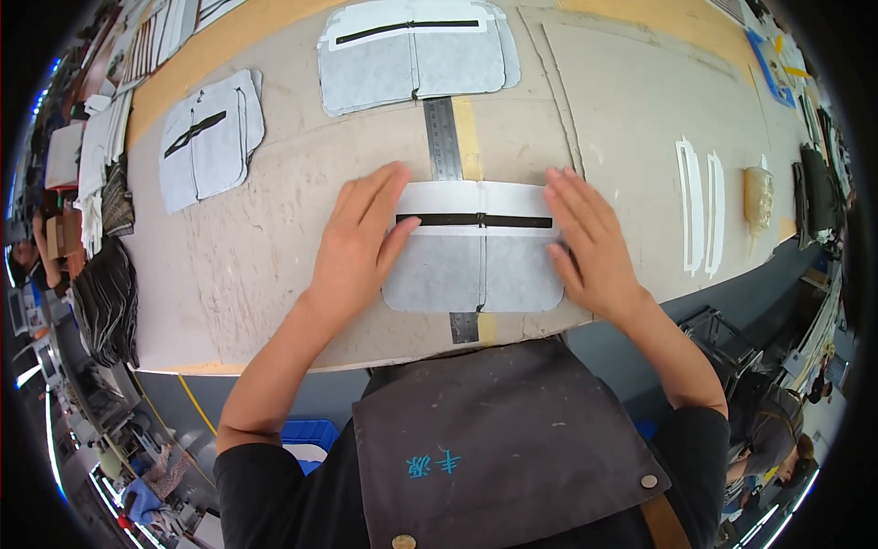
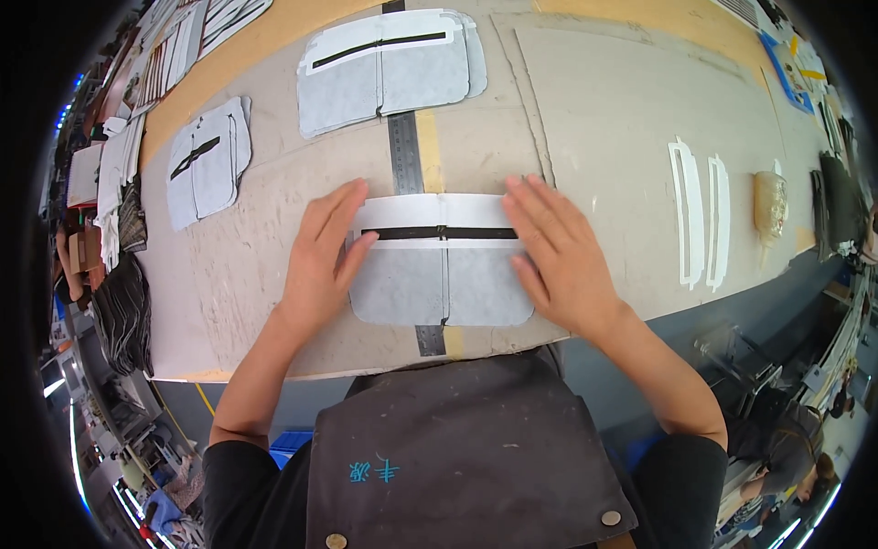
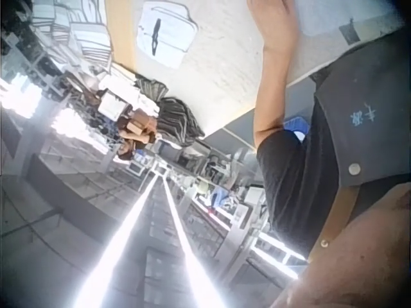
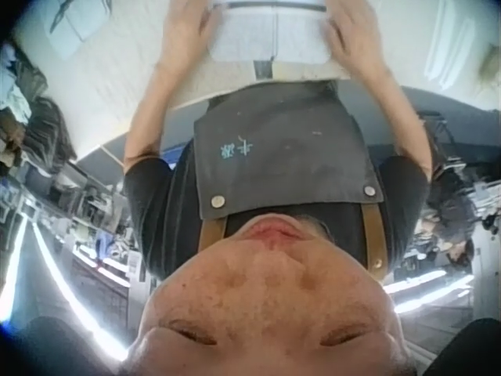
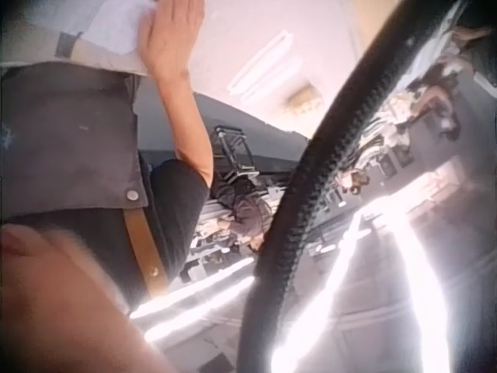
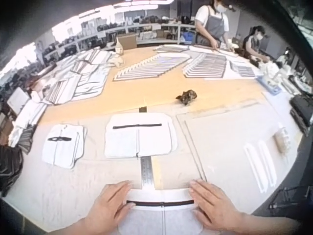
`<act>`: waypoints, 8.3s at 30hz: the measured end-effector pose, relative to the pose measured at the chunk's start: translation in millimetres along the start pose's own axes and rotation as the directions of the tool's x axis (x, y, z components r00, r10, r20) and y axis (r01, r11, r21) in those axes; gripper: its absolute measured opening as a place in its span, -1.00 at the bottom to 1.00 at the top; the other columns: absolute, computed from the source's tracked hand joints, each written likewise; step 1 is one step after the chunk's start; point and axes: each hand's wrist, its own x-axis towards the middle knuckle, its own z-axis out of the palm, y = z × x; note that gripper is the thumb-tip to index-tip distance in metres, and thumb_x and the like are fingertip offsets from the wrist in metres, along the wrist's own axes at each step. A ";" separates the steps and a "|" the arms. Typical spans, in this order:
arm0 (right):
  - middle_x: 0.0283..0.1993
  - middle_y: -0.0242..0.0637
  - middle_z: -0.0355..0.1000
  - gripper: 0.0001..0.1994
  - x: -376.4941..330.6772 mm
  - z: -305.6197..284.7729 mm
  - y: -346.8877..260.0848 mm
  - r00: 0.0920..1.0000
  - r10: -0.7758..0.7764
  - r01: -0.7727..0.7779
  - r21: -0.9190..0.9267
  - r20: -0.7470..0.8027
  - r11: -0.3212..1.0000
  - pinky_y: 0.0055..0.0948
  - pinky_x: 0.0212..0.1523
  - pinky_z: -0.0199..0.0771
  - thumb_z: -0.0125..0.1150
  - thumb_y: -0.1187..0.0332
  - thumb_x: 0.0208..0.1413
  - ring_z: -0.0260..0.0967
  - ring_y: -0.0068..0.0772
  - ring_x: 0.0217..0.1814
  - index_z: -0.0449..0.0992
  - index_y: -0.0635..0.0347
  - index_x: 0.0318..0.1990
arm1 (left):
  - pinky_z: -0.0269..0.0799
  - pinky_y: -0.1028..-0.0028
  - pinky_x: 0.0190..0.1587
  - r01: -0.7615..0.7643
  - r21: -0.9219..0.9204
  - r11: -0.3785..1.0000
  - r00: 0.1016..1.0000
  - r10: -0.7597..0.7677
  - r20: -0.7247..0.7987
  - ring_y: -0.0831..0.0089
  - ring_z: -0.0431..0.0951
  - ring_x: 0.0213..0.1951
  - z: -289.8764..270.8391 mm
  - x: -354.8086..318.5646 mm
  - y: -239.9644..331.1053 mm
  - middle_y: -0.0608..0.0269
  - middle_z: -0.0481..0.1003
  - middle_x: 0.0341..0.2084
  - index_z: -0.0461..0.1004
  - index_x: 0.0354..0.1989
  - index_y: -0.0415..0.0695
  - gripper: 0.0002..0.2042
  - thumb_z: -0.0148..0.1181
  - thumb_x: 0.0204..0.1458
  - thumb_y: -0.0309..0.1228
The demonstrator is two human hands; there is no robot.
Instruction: Applying adhesive to reinforcing strips and aligning them onto fabric panels with zippers as part of bag assembly.
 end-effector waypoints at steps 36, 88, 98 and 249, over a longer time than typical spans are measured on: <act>-0.10 -0.33 0.37 -0.56 12.0 38.5 -36.3 0.970 -0.091 0.097 0.012 -0.226 0.995 -0.47 -0.15 0.47 0.23 0.55 -0.19 0.30 -0.34 -0.18 0.55 0.28 -0.02 | 0.49 0.36 -0.21 -0.345 0.273 0.898 0.927 0.372 -0.052 0.25 0.49 -0.17 39.4 -5.6 22.0 0.09 0.47 -0.19 0.55 -0.12 -0.33 -0.66 0.28 -0.13 -0.53; -0.21 -0.28 0.59 -0.74 14.5 -12.0 -36.3 0.731 0.661 -0.297 0.951 0.169 0.085 -0.60 -0.10 0.43 0.29 0.48 0.13 0.48 -0.63 -0.20 0.56 0.34 -0.03 | 0.36 0.60 -0.19 0.412 -0.838 0.359 0.771 -0.627 0.111 0.63 0.48 -0.34 -6.5 0.5 0.8 0.32 0.58 -0.37 0.55 -0.17 -0.28 -0.76 0.25 0.17 -0.32; -0.29 -0.34 0.58 -0.75 10.9 3.0 -17.9 0.684 0.726 -0.335 0.916 0.075 0.220 -0.61 -0.15 0.44 0.31 0.49 0.11 0.47 -0.65 -0.25 0.58 0.33 -0.05 | 0.34 0.62 -0.19 0.467 -0.802 0.372 0.752 -0.644 0.140 0.67 0.49 -0.32 -17.1 -2.5 10.0 0.31 0.61 -0.37 0.58 -0.14 -0.29 -0.75 0.22 0.18 -0.33; 0.35 -0.06 0.23 -0.50 19.8 36.1 -54.8 0.997 -0.043 0.049 0.094 -0.064 0.994 -0.20 0.31 0.24 0.31 0.38 0.02 0.12 -0.13 0.43 0.41 0.42 0.13 | -0.12 0.11 0.43 -0.102 0.343 0.934 0.980 0.034 0.198 0.18 0.01 0.44 16.6 -33.2 16.9 0.01 0.07 0.40 0.14 0.34 -0.28 -0.17 0.27 -0.03 -0.04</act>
